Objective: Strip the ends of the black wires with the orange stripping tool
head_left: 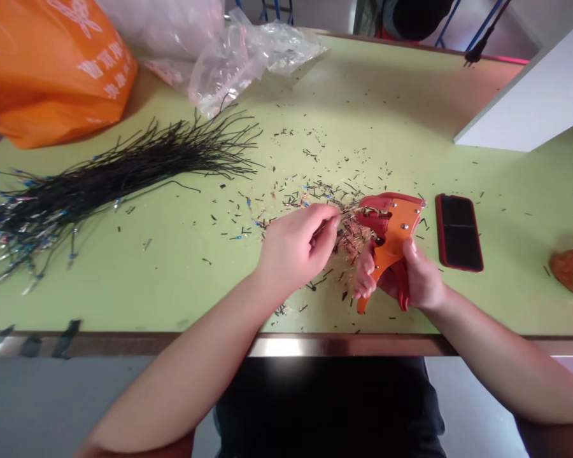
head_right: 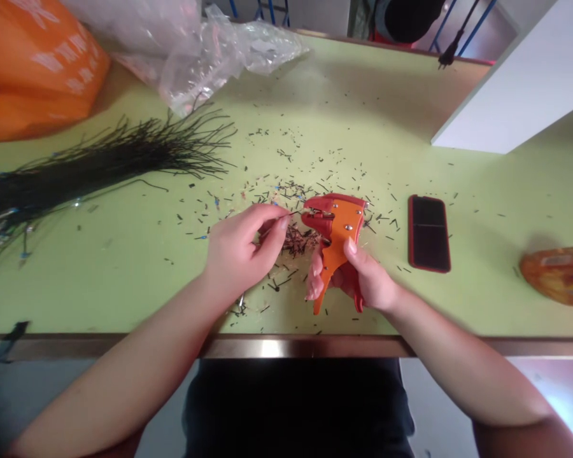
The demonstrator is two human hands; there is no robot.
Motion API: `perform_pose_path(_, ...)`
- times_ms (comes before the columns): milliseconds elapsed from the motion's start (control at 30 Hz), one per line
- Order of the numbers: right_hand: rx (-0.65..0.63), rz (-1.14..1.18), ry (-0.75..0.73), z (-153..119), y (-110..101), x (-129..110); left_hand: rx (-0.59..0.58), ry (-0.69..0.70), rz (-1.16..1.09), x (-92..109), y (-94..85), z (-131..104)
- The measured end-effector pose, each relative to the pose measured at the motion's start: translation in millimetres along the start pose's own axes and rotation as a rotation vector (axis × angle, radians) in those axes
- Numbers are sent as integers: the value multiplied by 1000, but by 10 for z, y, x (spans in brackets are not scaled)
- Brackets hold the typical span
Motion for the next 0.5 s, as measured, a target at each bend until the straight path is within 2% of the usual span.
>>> perform_pose_path(300, 88, -39, 12, -23, 60, 6, -35, 41, 38, 5, -17, 2)
perform_pose_path(433, 140, -112, -18, -17, 94, 86, -66, 49, 50, 15, -24, 0)
perform_pose_path(500, 164, -124, -83, -55, 92, 10, -81, 27, 67, -34, -55, 11)
Point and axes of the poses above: each hand's wrist, its own z-axis towards the middle knuckle, its own y-axis out of the palm, x = y × z, the point moved 1 cm from there along z, towards the middle knuckle, and after that the axes turned 2 degrees about y, right-handed, at the moved point
